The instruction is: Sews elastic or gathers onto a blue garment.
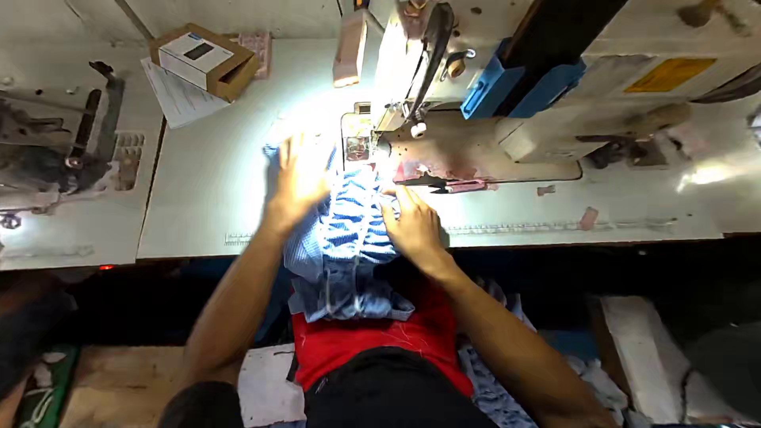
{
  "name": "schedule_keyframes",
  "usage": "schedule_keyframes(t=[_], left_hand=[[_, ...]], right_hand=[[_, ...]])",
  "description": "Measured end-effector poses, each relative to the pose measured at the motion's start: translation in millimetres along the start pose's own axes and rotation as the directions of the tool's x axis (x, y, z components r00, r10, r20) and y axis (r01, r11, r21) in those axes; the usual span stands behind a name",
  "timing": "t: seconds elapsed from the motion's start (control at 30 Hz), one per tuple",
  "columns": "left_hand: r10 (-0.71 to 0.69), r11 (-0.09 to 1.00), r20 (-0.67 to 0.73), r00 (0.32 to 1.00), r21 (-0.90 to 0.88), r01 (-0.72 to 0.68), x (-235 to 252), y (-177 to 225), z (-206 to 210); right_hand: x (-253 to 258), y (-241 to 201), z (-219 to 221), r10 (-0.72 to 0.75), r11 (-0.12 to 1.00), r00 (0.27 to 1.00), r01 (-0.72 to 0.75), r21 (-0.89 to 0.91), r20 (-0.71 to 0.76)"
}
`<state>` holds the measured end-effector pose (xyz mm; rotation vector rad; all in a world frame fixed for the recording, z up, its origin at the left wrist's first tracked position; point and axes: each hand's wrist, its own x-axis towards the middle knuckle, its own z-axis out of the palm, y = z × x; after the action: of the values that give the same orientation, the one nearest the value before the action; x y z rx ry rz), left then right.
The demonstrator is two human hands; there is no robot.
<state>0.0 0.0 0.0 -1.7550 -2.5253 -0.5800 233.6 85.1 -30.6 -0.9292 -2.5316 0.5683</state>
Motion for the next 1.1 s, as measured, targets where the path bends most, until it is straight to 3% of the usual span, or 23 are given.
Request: schedule_keyframes(t=[0.1,0.17,0.33,0.47,0.67,0.9,1.1], left_hand=[[0.074,0.939,-0.071,0.995,-0.332,-0.093,1.0,25.4,37.7],[0.088,0.905,-0.064,0.994,-0.412,-0.106,2.2,24.9,48.6],[0.174,0.897,-0.055,0.983,-0.404,-0.181,0.6,19.7,56.1],[0.06,0.905,0.0,0.998,-0.422,-0.055,9.4,23.1,55.3],[-0.128,0.922,0.041,0.991,-0.364,0.134,23.8,31.7,57.0],[-0.191,0.928,0.075,0.979,-0.31,0.205,36.5,35.9,61.2],[-0.14,0.933,-0.009,0.99,-0.335,0.128,43.1,36.3,64.3]], right_hand=[[-2.7,3.5,0.0,-0.02,1.0,0.999,0.021,-0.012,0.025],[-0.2,11.1,-4.8,-0.032,0.999,0.999,0.033,-0.01,0.037],[-0.1,-0.4,-12.5,0.037,0.99,0.999,-0.033,-0.138,0.022],[-8.6,-23.7,-2.7,-0.121,0.983,0.986,0.103,-0.15,-0.113],[12.2,-4.9,11.5,-0.13,0.967,0.984,0.153,-0.203,0.122],[24.4,4.5,6.8,-0.15,0.934,0.975,0.194,-0.3,0.161],[36.9,10.9,5.5,-0.154,0.933,0.976,0.195,-0.302,0.156]])
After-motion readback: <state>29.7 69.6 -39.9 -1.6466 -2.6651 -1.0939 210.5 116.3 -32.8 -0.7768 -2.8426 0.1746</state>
